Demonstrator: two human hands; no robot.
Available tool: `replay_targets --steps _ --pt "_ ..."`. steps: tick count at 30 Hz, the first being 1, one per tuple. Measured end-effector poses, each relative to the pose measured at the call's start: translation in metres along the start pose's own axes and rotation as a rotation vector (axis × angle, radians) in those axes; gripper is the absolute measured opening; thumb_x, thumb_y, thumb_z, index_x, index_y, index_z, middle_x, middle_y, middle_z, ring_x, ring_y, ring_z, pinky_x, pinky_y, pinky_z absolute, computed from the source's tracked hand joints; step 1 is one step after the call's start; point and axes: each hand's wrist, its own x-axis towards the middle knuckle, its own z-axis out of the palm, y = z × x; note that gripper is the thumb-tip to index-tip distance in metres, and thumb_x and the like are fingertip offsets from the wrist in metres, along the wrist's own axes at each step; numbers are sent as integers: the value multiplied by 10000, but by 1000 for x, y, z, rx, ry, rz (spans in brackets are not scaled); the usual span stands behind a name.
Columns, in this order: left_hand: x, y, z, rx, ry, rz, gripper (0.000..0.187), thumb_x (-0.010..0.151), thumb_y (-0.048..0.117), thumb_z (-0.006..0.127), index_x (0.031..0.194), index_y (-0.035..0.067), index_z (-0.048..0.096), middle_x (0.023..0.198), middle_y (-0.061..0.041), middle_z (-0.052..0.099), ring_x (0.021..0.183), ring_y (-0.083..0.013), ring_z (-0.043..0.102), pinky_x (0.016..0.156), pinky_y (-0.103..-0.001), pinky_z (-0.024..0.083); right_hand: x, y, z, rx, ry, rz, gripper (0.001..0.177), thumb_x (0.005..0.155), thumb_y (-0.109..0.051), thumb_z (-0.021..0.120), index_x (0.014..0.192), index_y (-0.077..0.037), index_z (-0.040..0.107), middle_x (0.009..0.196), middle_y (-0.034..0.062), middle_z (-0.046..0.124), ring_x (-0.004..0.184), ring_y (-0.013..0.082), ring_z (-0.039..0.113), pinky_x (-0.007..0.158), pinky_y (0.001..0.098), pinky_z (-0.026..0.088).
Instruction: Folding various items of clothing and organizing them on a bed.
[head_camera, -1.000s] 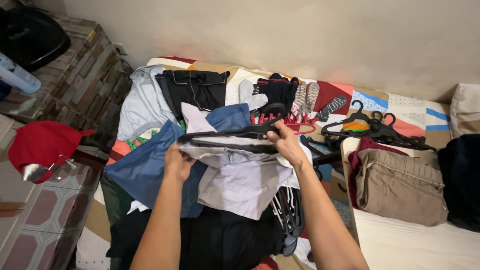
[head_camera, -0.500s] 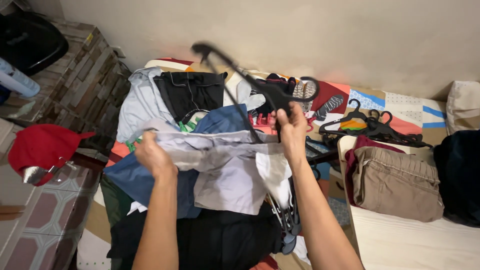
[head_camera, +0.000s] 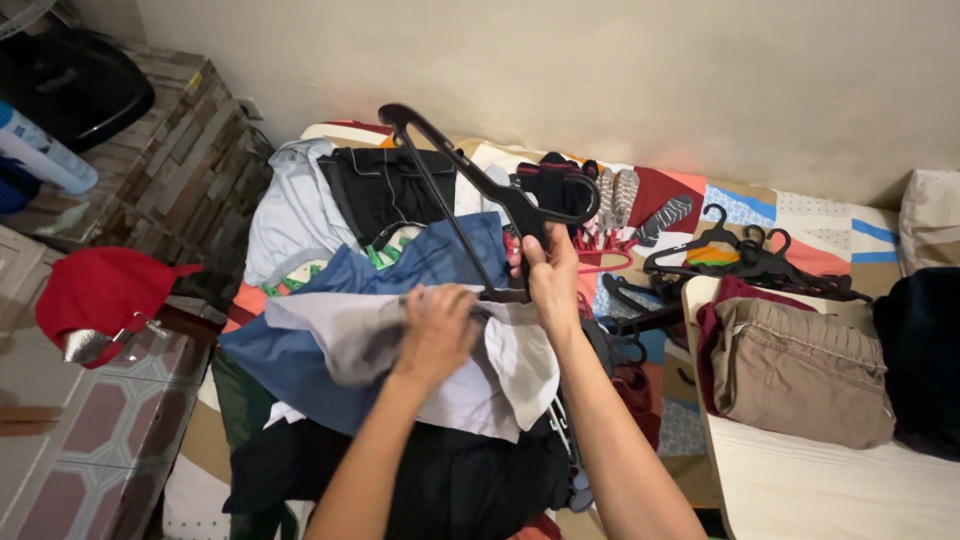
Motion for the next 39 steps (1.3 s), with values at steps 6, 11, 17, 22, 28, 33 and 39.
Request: replay_targets --steps 6,11,17,22,28,33,39 --pt "-18 32 32 -247 79 -208 372 807 334 787 1071 97 676 1231 -100 635 1223 -301 547 1086 -534 317 -14 -13 7 35 -44 54 274 1022 -44 581 1292 -6 549 986 66 677 775 122 659 654 269 573" --pt "-36 55 47 -232 2 -300 160 876 280 741 986 166 715 1076 -35 682 1096 -255 591 997 -502 336 -11 4 3 36 -85 41 285 1004 -19 607 1283 5 550 994 81 676 827 135 663 694 276 584" --pt "-29 84 27 -518 -205 -385 173 916 221 684 1080 179 723 1014 6 742 1013 -199 633 980 -523 285 -24 11 18 -17 -119 89 298 957 3 641 1251 -4 592 1005 61 683 837 126 660 724 268 565" --pt "-62 79 39 -459 -397 -215 339 815 243 744 1124 122 675 1055 -58 720 1074 -246 612 1030 -612 180 -21 -1 22 12 -96 54 272 978 7 624 1248 3 597 996 69 683 835 124 657 708 267 561" --pt "-90 45 75 -300 -491 -210 231 887 204 694 1110 153 665 1136 -48 680 1196 -247 592 1094 -554 335 -18 -20 12 61 -14 32 268 973 -3 627 1239 12 597 999 61 693 805 117 654 684 262 567" --pt "-33 54 24 -268 -227 -213 679 711 230 783 1351 156 566 1418 -201 511 1337 -393 460 1044 -606 321 -8 -42 -12 -41 95 -147 258 1006 -2 660 1256 33 607 960 67 689 792 117 642 716 256 551" --pt "-36 69 89 -170 -395 -11 941 634 381 714 1516 199 443 1329 -177 573 1318 -365 490 1098 -774 116 8 -53 -31 59 121 -120 290 976 9 639 1263 11 602 994 67 695 790 107 658 692 256 566"
